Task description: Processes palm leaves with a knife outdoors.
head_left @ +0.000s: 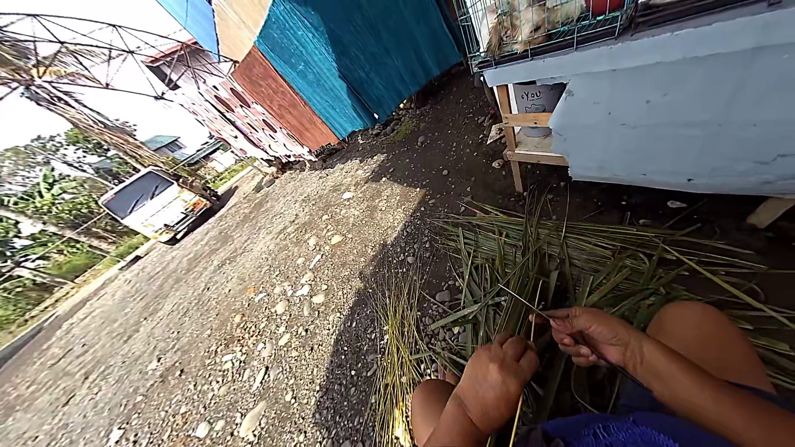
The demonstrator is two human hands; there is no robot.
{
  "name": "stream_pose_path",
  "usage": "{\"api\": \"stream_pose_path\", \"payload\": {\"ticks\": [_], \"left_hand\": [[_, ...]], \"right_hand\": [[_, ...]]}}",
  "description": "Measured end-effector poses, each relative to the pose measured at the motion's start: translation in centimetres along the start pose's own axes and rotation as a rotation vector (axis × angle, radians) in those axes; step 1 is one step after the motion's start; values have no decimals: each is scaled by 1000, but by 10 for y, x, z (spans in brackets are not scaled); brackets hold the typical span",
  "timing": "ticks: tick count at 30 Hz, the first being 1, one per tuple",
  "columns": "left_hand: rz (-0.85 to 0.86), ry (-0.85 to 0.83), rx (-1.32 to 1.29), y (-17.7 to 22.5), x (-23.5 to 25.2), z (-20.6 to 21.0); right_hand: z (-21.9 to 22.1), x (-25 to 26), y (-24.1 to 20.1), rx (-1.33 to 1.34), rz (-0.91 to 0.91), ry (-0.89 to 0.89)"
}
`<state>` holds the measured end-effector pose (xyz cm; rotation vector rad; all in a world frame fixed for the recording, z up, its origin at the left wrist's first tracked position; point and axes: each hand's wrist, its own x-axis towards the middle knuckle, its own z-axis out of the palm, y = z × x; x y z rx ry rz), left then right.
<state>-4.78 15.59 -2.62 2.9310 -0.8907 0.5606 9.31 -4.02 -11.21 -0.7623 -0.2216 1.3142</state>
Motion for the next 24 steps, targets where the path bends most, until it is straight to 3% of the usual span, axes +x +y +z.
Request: {"api": "stream_pose_path", "payload": {"ticks": [4,9,11,13,19,21,24], "left_hand": [[10,25,-4,10,-3,-5],[7,106,-74,22,-7,-21],[-38,70,-68,20,-9,-29],[-113,6,-71,10,-15,-26],[-191,-40,-76,-11,-20,4],[-218,18,-59,-10,-15,11],[-290,176,-67,-7,-5,17]], "right_hand": [[-14,6,-4,10,-6,207],[-55,15,-4,-57,-24,652],[-66,13,-4,-47,-36,745],[-57,7,-6,-23,-48,661],[2,-9,6,-66,38,12],[17,-10,8,-105,37,-78],[37,-12,6,-132,-24,-41]]}}
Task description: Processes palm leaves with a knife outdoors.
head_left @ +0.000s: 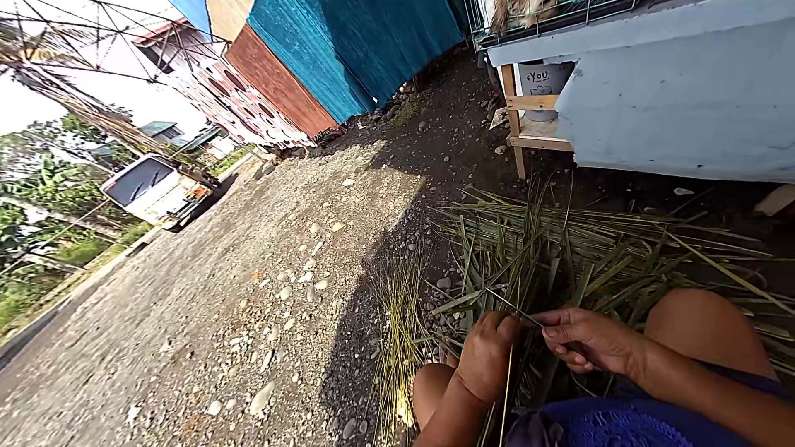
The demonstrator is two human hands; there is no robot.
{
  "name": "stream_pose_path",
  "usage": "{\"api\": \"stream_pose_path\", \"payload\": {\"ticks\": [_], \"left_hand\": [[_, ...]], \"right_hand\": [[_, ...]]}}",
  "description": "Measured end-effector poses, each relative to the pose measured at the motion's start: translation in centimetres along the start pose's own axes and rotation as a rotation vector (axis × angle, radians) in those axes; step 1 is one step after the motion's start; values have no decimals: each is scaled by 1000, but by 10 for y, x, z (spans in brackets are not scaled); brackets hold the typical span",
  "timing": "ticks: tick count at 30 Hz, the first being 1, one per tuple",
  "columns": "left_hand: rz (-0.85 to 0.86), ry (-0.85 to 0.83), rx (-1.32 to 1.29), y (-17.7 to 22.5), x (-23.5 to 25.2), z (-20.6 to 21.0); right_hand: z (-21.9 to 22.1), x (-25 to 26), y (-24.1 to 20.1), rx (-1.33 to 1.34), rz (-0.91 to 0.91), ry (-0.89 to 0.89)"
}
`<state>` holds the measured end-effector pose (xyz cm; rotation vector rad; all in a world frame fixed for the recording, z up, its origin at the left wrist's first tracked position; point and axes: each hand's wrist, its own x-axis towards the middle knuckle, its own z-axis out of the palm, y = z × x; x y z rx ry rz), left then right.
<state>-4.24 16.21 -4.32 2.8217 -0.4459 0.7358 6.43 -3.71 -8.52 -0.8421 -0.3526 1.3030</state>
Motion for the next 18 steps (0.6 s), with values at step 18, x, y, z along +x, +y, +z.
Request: {"api": "stream_pose_path", "payload": {"ticks": [18], "left_hand": [[-963,322,-1245,55,30,-1]], "right_hand": [[7,3,1,91,-387,228]]}}
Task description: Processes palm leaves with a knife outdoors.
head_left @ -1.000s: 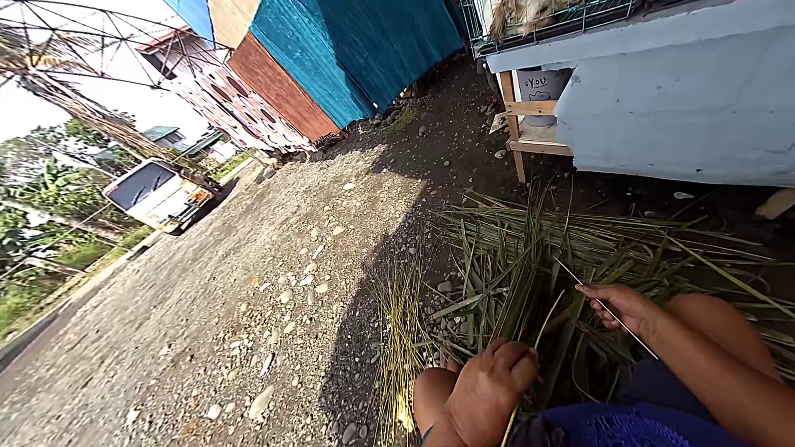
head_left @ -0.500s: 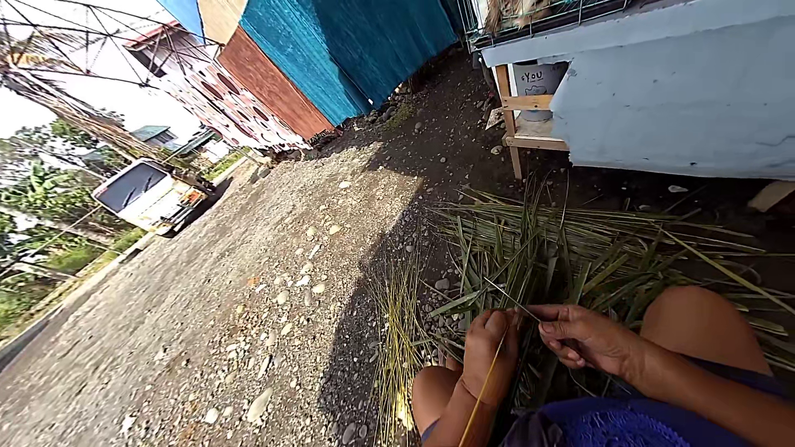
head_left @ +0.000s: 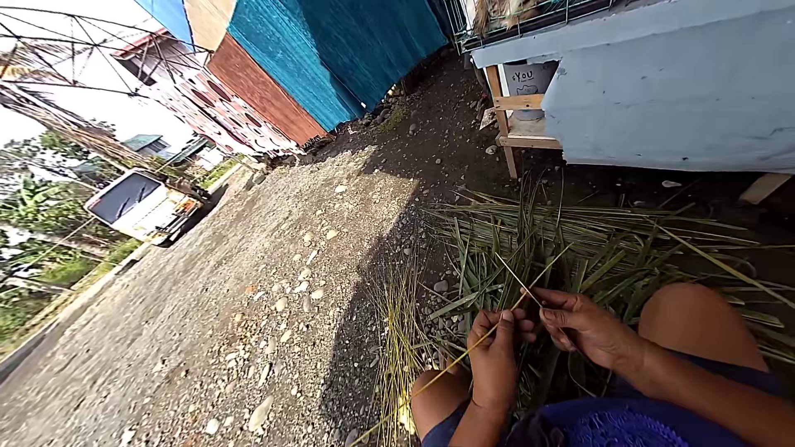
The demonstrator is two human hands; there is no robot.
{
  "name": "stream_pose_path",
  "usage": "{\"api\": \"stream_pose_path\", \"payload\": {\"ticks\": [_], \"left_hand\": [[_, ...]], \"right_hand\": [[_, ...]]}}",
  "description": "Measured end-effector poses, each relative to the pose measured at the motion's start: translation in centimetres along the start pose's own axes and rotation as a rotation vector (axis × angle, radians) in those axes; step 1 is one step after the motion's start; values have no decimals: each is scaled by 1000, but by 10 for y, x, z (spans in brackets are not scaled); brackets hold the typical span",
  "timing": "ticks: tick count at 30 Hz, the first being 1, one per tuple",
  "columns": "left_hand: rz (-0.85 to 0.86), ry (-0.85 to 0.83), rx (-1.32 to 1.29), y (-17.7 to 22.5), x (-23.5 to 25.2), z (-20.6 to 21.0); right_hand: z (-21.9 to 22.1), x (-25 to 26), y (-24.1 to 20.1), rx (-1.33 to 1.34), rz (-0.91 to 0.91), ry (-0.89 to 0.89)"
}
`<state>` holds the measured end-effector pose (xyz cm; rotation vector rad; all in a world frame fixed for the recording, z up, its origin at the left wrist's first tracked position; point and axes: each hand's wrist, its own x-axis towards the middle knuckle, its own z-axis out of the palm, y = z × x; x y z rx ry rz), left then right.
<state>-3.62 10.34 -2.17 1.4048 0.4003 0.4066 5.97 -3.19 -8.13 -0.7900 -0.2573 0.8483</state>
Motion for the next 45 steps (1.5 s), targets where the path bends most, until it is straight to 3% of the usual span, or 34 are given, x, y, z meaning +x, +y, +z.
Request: {"api": "stream_pose_path", "payload": {"ticks": [4,8,10,12,15,18,23,25,27,29,32,34,40,45], "left_hand": [[-94,18,-61,12,-10,-11],[-65,57,12,20,-17,-41],[88,89,182,31,-15,-69],[392,163,515,51,-13,-99],[824,405,1029,98,-18,-139],[968,585,1042,138,-31,-166],[1002,864,944,157,-25,-212],[864,977,1046,151,-12,-227],[621,1014,1240,140,4,-247],[315,932,1391,126,21,-271],[-111,745,1416,93,45,-309],[-277,655,1409,64,56,-307],[-304,1,1480,-11,72,-208],[-417,-618,1588,-56,51,-118]], "right_hand": [[-22,14,-6,105,-13,174],[-68,33,-14,97,-56,480],[-93,38,-14,73,-51,613],[-114,36,-10,20,-34,692],[-127,34,-4,-121,51,768],[-126,36,0,-249,99,776],[-126,44,6,-401,124,742],[-127,49,7,-453,159,741],[-128,52,7,-485,185,744],[-130,55,8,-523,201,753],[-131,58,11,-579,231,749],[-134,61,13,-604,238,733],[-133,65,15,-648,244,721],[-138,68,17,-692,209,708]]}}
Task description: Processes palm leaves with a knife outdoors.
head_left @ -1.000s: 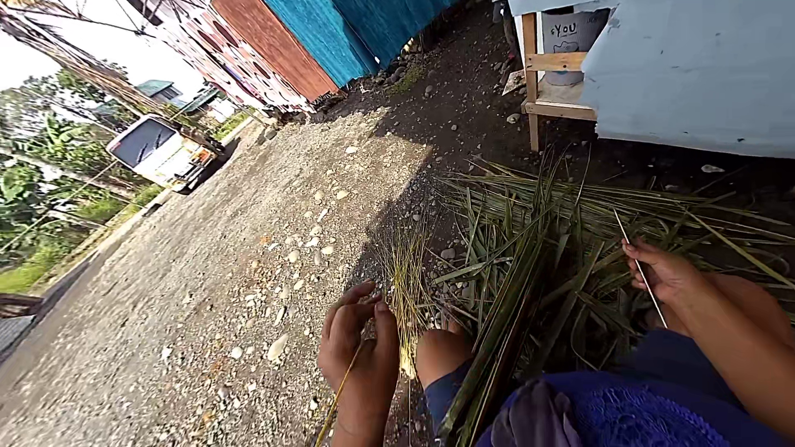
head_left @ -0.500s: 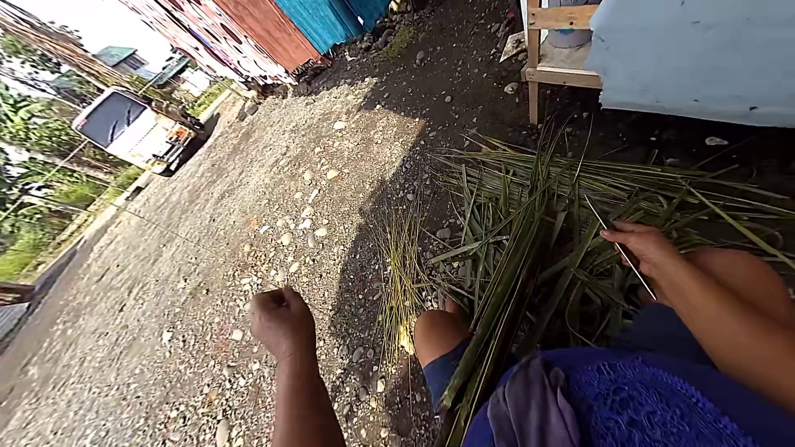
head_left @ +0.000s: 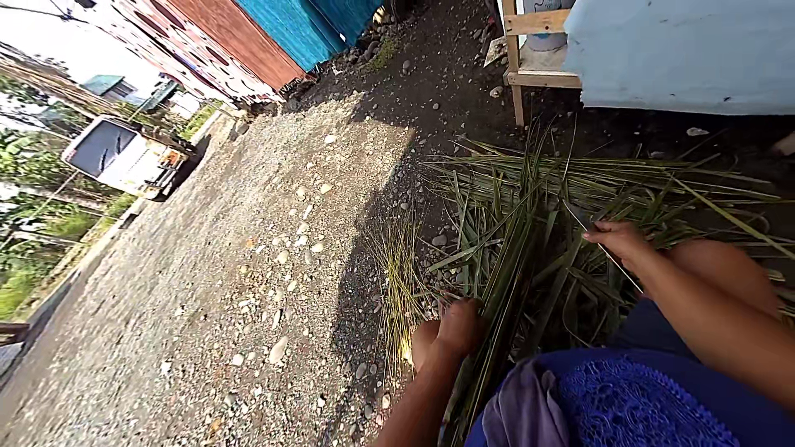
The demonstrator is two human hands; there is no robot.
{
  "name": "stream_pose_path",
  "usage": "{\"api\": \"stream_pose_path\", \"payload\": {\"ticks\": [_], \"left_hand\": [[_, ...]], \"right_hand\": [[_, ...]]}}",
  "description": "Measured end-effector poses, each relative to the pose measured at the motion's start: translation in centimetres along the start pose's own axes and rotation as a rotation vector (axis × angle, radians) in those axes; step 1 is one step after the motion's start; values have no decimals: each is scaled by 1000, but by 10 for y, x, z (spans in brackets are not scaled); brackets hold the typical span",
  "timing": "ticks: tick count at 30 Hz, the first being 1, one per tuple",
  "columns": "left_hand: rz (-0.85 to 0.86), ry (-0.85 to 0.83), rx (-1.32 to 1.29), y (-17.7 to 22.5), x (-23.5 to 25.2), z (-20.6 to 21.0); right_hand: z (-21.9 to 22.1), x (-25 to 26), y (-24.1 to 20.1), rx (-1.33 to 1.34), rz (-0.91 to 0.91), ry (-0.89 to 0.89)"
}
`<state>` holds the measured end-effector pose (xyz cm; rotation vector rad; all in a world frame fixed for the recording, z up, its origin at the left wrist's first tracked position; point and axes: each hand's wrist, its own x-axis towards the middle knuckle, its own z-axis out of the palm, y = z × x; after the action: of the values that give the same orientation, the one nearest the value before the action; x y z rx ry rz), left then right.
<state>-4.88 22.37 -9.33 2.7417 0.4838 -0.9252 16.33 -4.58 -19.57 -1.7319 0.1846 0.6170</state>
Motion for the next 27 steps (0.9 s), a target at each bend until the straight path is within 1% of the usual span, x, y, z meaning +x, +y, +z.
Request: {"api": "stream_pose_path", "payload": {"ticks": [2,3,4,6,11,14,17,19,22,25,27], "left_hand": [[-36,-155,129,29,-4,13],[-76,-213,180,40,-6,17],[-111,-236,209,47,-8,21],[-164,-223,228,54,-10,27],[-232,-145,144,57,-15,24],[-244,-105,86,55,-27,9],[-242,-66,31,51,-54,-13],[-155,43,-69,36,-76,-17],[62,283,-392,9,-114,-20],[296,533,-736,4,-165,-45],[470,700,-866,3,-196,-67]], "right_hand": [[0,6,5,-31,-28,-13],[-1,7,5,-47,-39,-19],[-1,7,5,-64,-49,-24],[-1,8,5,-94,-73,-40],[1,13,6,-125,-70,-47],[2,13,5,-127,-65,-52],[1,13,5,-114,-60,-47],[0,11,4,-107,-58,-46],[-1,10,3,-101,-60,-37],[0,10,3,-104,-75,-40],[2,10,4,-107,-99,-43]]}}
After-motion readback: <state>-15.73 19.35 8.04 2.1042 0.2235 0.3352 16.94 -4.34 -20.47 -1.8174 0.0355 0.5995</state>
